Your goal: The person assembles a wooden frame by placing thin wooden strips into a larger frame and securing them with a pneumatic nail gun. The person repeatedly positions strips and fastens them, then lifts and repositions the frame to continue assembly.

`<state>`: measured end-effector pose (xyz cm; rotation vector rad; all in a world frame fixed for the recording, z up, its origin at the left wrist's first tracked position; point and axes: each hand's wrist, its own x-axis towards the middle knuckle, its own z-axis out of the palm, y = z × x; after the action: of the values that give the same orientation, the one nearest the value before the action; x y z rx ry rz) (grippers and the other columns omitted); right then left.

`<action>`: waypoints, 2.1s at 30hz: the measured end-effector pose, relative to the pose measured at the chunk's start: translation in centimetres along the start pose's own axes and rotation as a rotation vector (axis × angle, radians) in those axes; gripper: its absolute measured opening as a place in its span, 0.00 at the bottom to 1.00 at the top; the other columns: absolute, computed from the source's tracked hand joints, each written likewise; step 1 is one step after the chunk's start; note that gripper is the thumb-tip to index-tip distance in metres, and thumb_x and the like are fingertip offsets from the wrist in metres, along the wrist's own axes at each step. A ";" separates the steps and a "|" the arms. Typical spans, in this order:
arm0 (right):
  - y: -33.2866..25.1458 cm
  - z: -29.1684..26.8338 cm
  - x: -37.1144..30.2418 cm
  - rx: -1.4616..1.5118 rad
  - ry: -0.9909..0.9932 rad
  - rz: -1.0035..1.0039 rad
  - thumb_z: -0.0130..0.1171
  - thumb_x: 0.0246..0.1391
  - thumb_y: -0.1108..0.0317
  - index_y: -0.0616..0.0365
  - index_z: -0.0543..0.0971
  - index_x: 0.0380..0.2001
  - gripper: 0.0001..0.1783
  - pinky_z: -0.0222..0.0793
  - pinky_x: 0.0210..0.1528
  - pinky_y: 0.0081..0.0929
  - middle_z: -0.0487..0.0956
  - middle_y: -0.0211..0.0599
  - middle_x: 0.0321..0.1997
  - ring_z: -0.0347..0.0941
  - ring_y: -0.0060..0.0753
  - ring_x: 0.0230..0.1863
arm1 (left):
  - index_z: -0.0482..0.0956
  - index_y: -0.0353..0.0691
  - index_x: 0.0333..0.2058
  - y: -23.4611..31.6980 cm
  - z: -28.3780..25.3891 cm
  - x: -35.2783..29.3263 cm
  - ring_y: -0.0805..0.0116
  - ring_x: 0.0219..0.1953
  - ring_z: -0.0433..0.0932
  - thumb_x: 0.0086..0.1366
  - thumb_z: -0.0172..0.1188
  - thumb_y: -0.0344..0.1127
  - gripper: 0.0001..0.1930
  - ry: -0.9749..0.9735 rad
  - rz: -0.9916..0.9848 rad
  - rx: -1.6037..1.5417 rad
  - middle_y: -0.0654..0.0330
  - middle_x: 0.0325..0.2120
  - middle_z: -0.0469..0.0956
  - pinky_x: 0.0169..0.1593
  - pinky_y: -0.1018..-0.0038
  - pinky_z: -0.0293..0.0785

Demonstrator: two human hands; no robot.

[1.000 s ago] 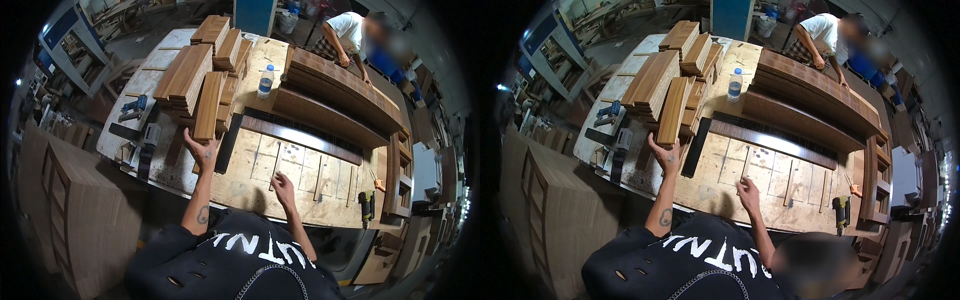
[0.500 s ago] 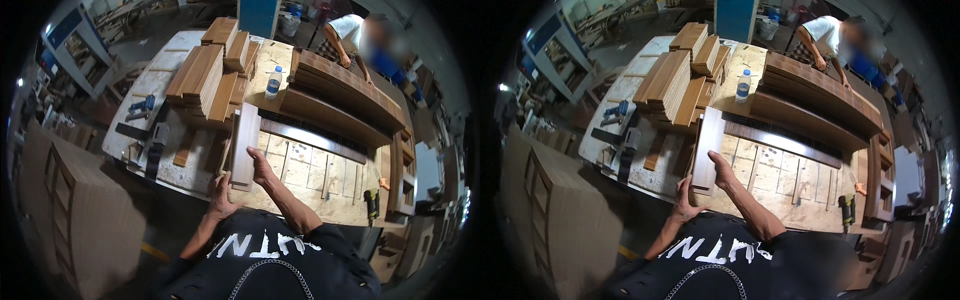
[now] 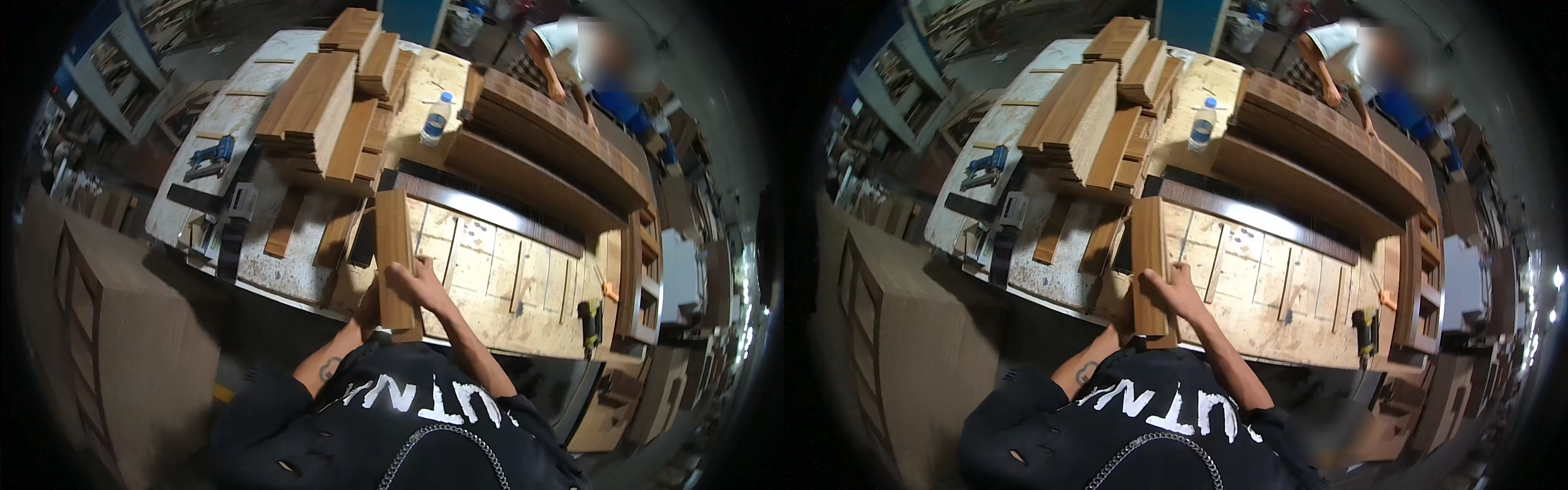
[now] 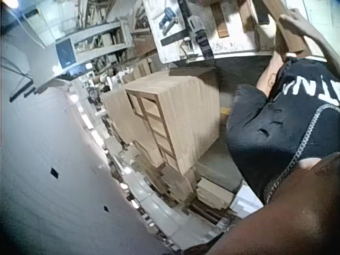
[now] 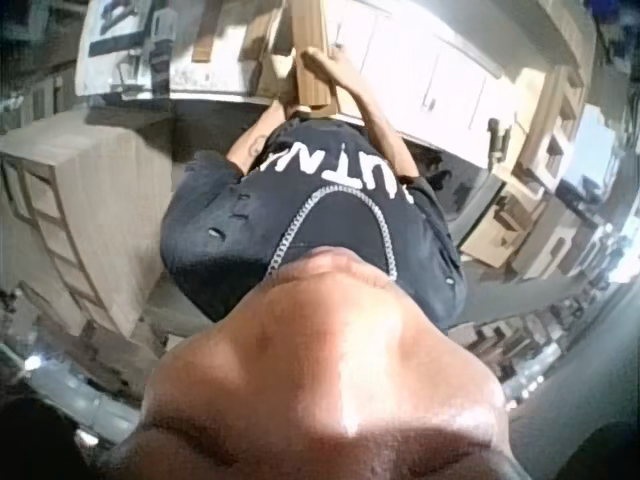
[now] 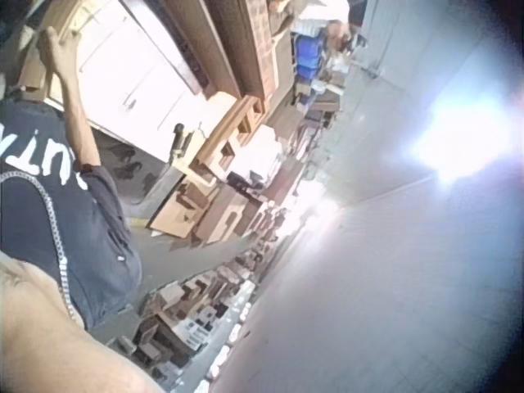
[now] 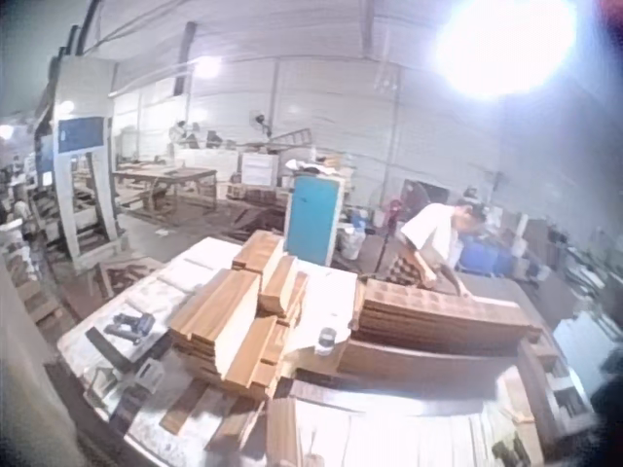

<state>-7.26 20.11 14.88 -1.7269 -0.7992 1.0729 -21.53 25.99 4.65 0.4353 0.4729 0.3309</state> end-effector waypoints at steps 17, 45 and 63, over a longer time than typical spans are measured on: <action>-1.0 3.8 0.2 -0.397 0.064 -0.124 0.69 0.48 0.56 0.75 0.43 0.73 0.61 0.79 0.51 0.47 0.74 0.83 0.51 0.80 0.68 0.48 | 0.73 0.37 0.58 5.2 -3.5 -5.5 0.56 0.47 0.81 0.51 0.76 0.50 0.39 0.209 0.205 -0.098 0.54 0.47 0.80 0.54 0.59 0.81; 3.9 4.0 6.6 -0.745 -0.131 -0.116 0.58 0.64 0.43 0.59 0.58 0.74 0.45 0.63 0.67 0.60 0.53 0.62 0.78 0.59 0.66 0.73 | 0.74 0.36 0.58 6.5 -6.3 -8.2 0.56 0.49 0.81 0.53 0.77 0.48 0.38 0.369 0.303 -0.115 0.55 0.47 0.81 0.54 0.59 0.80; 14.1 -8.0 -0.1 -0.647 0.665 0.133 0.63 0.56 0.57 0.67 0.63 0.65 0.39 0.73 0.53 0.57 0.71 0.70 0.54 0.71 0.73 0.55 | 0.79 0.29 0.51 4.9 -2.2 -2.8 0.58 0.44 0.83 0.59 0.73 0.50 0.31 0.342 0.172 0.231 0.51 0.42 0.82 0.51 0.62 0.80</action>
<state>0.73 12.01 3.40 -2.5091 -0.6290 0.2483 -25.95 29.75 6.25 0.6507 0.8152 0.5233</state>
